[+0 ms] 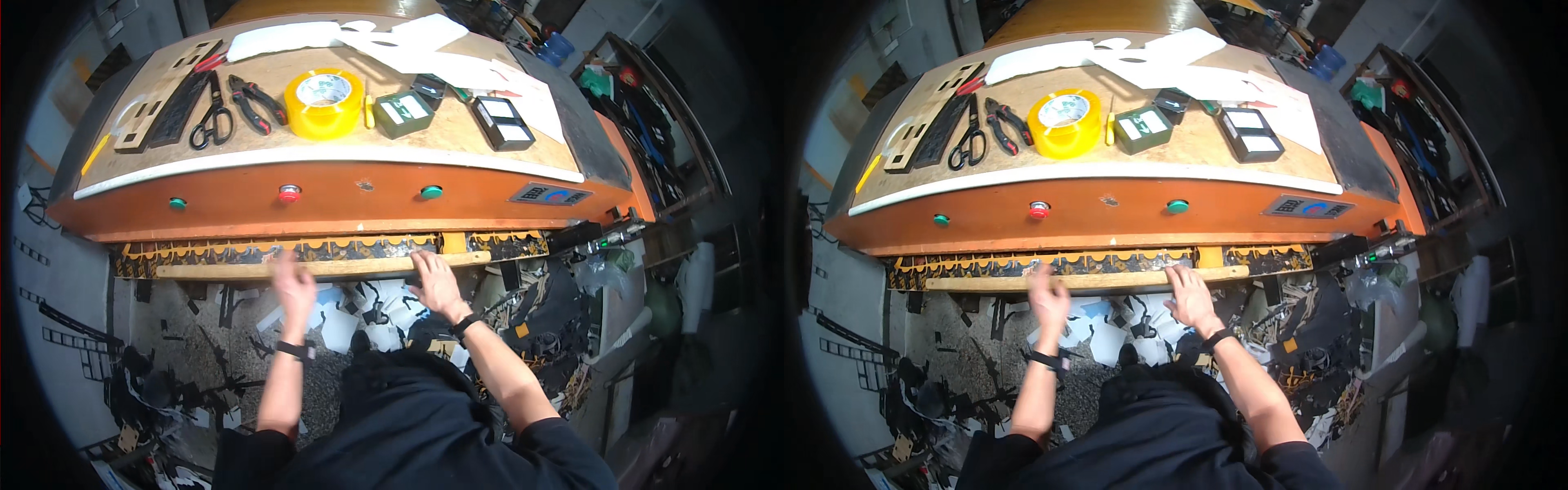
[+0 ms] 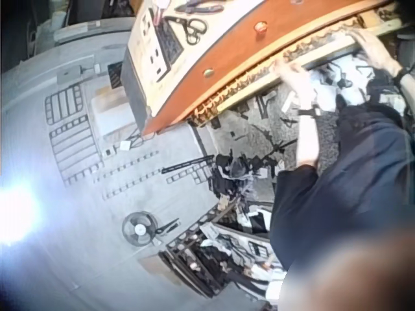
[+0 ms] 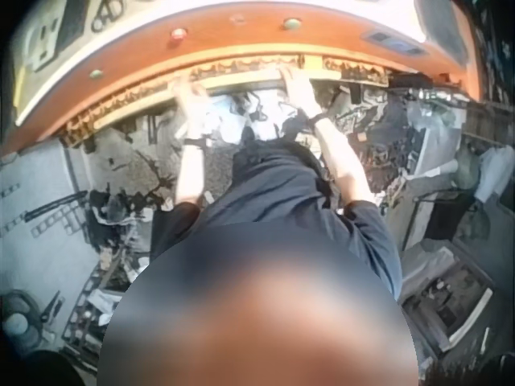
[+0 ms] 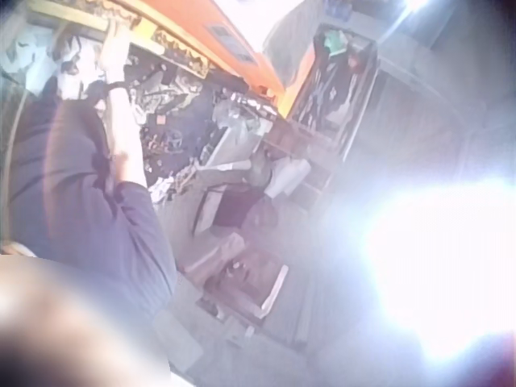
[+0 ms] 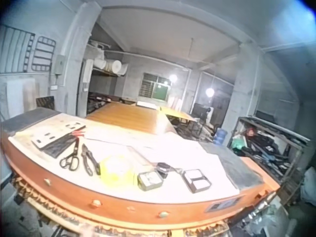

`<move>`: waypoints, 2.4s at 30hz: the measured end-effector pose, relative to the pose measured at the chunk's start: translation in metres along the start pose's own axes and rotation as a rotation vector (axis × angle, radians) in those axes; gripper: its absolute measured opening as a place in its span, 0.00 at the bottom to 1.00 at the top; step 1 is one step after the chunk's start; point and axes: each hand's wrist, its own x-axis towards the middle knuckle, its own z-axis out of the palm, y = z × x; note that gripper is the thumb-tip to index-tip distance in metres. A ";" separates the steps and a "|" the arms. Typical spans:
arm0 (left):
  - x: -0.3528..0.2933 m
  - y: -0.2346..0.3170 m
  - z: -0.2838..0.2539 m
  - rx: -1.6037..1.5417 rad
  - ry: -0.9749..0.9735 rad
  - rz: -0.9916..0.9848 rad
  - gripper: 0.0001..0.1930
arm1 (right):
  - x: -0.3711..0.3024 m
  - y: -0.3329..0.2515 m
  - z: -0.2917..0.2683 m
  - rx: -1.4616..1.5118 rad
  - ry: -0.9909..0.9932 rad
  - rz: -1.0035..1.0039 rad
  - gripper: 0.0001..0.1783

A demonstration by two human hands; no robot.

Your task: Operating a large leather cutting machine to punch shapes out of a leather hide.

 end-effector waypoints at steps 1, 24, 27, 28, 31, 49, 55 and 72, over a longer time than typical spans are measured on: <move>-0.025 0.003 0.023 0.103 -0.039 0.268 0.30 | 0.000 -0.007 0.006 -0.118 -0.103 0.037 0.64; -0.060 0.178 0.124 0.233 -0.609 0.393 0.33 | -0.008 0.034 0.017 0.007 -0.132 0.151 0.49; -0.080 0.149 0.122 0.232 -0.570 0.355 0.28 | -0.017 0.019 0.015 0.013 -0.264 0.117 0.55; -0.087 0.141 0.123 0.209 -0.556 0.364 0.26 | -0.026 0.018 0.016 0.081 -0.251 0.109 0.61; -0.106 0.143 0.117 0.197 -0.574 0.367 0.24 | -0.047 0.034 0.010 0.226 -0.322 0.085 0.61; -0.028 0.165 0.176 0.126 -0.610 0.527 0.20 | -0.048 0.152 -0.002 0.370 0.260 0.672 0.16; -0.066 0.149 0.154 -0.113 -0.563 0.430 0.22 | -0.081 0.153 0.000 0.432 0.208 0.670 0.13; -0.082 0.104 0.154 -0.724 -0.478 0.008 0.43 | -0.060 0.048 0.046 0.384 0.264 0.519 0.14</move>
